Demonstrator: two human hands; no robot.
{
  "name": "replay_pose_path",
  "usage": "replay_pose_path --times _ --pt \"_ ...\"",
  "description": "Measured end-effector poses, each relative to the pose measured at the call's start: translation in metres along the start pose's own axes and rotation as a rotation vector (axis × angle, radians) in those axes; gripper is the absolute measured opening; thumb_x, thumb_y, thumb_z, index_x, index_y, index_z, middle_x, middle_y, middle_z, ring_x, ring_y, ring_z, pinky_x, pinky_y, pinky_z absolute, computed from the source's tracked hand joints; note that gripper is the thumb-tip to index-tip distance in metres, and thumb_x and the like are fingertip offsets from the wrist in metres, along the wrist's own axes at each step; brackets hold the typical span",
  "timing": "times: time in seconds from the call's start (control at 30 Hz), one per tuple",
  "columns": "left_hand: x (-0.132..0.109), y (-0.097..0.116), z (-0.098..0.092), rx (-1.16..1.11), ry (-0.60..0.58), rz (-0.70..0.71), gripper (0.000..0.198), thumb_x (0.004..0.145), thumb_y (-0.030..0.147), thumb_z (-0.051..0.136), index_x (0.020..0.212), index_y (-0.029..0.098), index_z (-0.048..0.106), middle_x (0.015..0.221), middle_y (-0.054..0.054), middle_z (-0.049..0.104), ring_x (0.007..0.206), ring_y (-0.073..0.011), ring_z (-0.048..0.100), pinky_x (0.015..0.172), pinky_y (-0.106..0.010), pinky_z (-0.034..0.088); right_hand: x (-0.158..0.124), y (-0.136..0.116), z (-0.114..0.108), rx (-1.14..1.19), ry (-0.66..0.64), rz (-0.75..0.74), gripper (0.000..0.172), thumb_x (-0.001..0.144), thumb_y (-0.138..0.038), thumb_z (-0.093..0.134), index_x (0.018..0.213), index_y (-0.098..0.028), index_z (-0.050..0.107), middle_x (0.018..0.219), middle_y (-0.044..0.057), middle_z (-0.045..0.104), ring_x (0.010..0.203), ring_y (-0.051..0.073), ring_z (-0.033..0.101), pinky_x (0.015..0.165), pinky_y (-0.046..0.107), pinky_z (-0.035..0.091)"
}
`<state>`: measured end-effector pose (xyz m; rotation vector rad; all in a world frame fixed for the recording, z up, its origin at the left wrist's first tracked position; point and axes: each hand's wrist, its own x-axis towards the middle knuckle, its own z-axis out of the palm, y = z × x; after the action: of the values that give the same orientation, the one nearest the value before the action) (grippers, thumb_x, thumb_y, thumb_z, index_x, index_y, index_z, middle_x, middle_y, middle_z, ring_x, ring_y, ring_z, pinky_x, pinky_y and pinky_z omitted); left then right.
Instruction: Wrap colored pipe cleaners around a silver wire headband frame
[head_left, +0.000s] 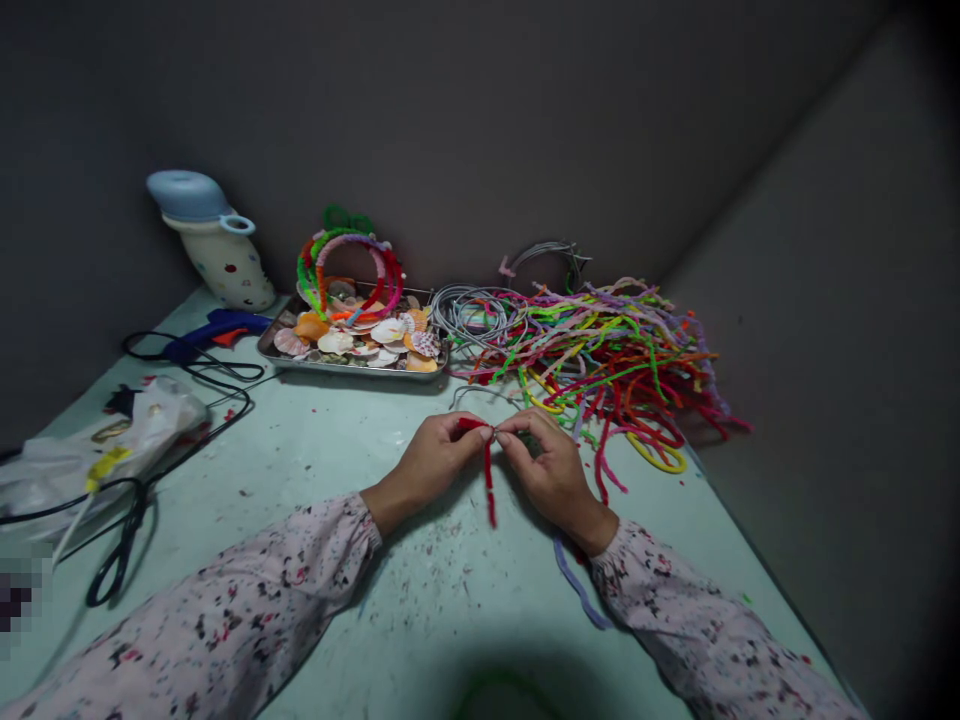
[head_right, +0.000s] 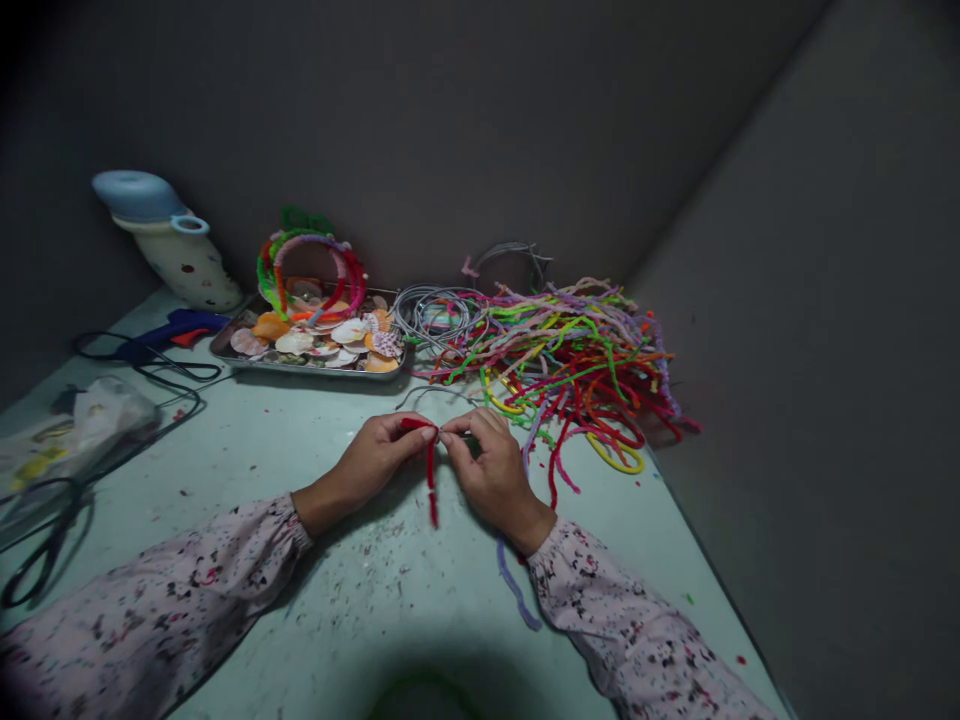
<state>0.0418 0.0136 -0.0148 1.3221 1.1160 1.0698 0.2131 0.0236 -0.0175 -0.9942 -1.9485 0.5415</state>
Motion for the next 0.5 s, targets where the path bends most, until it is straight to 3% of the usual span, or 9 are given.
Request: replay_pose_path --times 0.33,0.5 --pt "-0.0025 0.0050 -0.0009 -0.100 -0.045 -0.015 0.030 0.087 0.037 0.050 0.068 0.015 0.057 0.058 0.002 0.050 0.052 -0.0096 0.039 0.053 -0.025 0.031 -0.0003 0.0008 -0.0004 -0.023 0.030 -0.010 0.004 0.089 -0.020 0.057 0.089 -0.023 0.061 0.084 0.002 0.062 0.085 0.019 0.057 0.081 0.036 0.044" --pt "-0.0010 0.0032 -0.0003 -0.088 -0.028 -0.032 0.033 0.088 0.036 0.047 0.064 0.016 0.053 0.056 0.002 0.048 0.051 -0.0098 0.038 0.053 -0.025 0.029 0.0001 0.0010 0.0001 -0.115 0.022 -0.089 0.009 0.088 -0.018 0.058 0.095 -0.023 0.061 0.090 0.003 0.064 0.090 0.020 0.057 0.085 0.039 0.043"
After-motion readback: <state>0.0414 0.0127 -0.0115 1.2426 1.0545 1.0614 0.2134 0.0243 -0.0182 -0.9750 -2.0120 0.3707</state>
